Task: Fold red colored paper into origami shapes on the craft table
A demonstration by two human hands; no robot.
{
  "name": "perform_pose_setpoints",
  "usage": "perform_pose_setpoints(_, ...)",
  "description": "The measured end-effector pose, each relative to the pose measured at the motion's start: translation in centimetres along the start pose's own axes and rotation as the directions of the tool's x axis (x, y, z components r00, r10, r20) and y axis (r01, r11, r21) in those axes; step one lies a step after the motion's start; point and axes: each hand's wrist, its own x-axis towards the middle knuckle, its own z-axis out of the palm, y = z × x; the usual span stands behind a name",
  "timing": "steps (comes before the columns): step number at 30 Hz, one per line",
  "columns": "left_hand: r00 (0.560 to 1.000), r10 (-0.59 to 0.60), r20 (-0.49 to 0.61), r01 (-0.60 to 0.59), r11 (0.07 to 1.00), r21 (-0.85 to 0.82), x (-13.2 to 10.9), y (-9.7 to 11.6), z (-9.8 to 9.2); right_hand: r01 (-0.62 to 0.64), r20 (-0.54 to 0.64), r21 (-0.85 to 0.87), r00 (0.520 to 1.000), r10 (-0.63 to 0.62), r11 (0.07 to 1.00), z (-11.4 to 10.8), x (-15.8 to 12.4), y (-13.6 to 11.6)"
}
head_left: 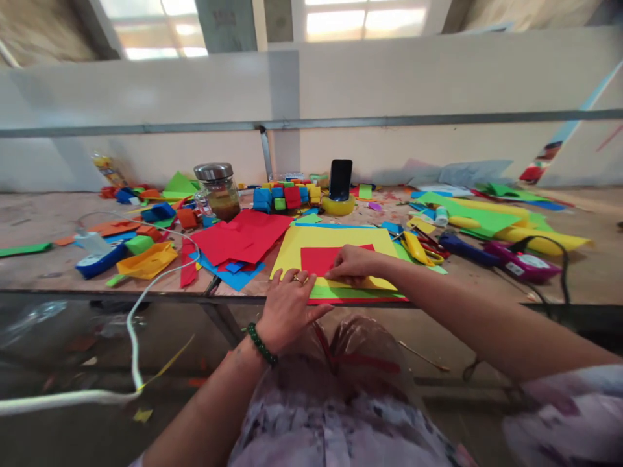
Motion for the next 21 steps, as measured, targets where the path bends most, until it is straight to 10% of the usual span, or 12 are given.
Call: perform_pose_setpoints(21, 0.998, 0.001, 0.061, 0.0, 1.0, -0.019, -0.4, -0.9, -0.3, -0.249, -0.021, 0.127, 0.967, 0.254, 0.96, -3.9, -4.9, 8.4)
